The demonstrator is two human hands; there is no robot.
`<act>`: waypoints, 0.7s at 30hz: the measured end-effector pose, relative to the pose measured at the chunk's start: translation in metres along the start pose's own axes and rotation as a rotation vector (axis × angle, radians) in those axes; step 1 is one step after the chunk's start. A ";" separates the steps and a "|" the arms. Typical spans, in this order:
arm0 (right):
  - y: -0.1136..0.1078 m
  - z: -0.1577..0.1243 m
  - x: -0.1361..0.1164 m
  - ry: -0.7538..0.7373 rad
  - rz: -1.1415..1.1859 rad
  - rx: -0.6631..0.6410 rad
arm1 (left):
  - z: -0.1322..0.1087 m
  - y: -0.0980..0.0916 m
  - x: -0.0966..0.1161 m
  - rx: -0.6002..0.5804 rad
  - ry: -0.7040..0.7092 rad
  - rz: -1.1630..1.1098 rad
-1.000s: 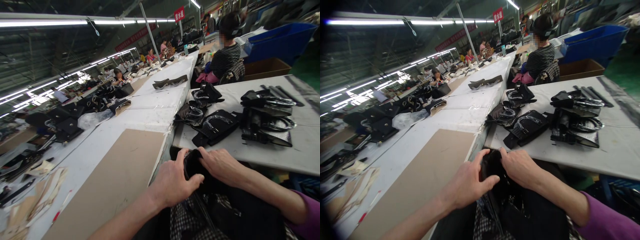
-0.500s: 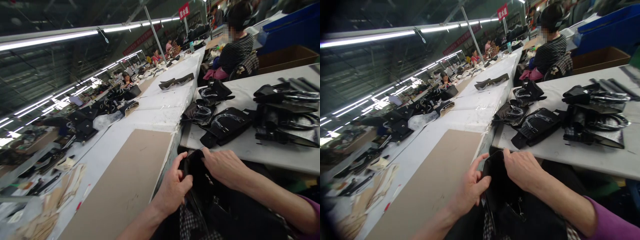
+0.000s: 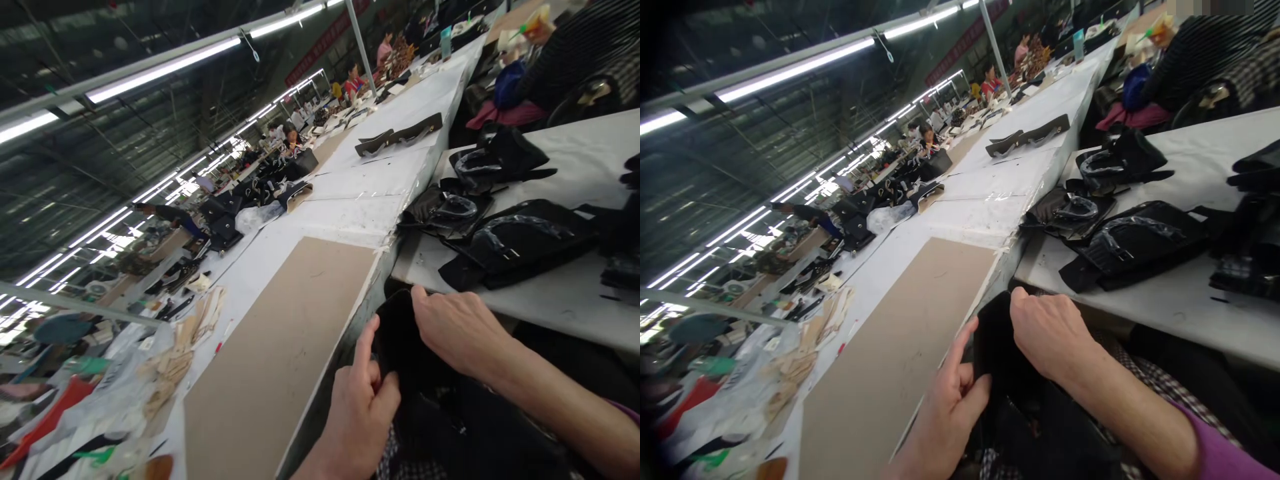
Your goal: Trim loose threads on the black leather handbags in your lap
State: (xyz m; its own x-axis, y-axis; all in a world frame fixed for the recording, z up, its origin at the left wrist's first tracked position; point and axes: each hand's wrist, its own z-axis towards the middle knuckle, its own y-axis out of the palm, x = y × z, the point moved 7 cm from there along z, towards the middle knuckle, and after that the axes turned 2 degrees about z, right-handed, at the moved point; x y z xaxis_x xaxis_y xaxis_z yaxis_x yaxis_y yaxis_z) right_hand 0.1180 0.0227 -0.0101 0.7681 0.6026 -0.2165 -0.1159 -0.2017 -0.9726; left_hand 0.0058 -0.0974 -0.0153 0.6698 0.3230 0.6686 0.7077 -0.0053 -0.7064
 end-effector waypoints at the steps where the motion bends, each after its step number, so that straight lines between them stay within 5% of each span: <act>1: 0.001 0.000 0.002 0.001 0.005 -0.004 | 0.000 0.002 -0.004 0.022 0.010 -0.031; 5: 0.004 0.000 0.010 0.010 0.022 0.006 | 0.004 0.006 -0.014 0.080 0.044 -0.115; 10: 0.006 -0.001 0.010 0.013 0.032 0.035 | 0.013 0.003 -0.008 -0.003 -0.002 -0.226; 17: 0.011 -0.003 0.013 0.031 0.028 0.061 | 0.023 -0.009 0.004 0.160 0.072 -0.026; 21: 0.013 -0.001 0.018 0.052 0.032 0.065 | 0.027 -0.004 0.004 0.090 0.032 -0.142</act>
State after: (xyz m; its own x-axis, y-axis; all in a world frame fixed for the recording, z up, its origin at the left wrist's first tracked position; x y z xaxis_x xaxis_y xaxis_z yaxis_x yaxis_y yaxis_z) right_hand 0.1309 0.0300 -0.0269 0.7949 0.5553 -0.2444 -0.1800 -0.1688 -0.9691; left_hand -0.0006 -0.0709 -0.0157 0.5724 0.2839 0.7693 0.7737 0.1238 -0.6214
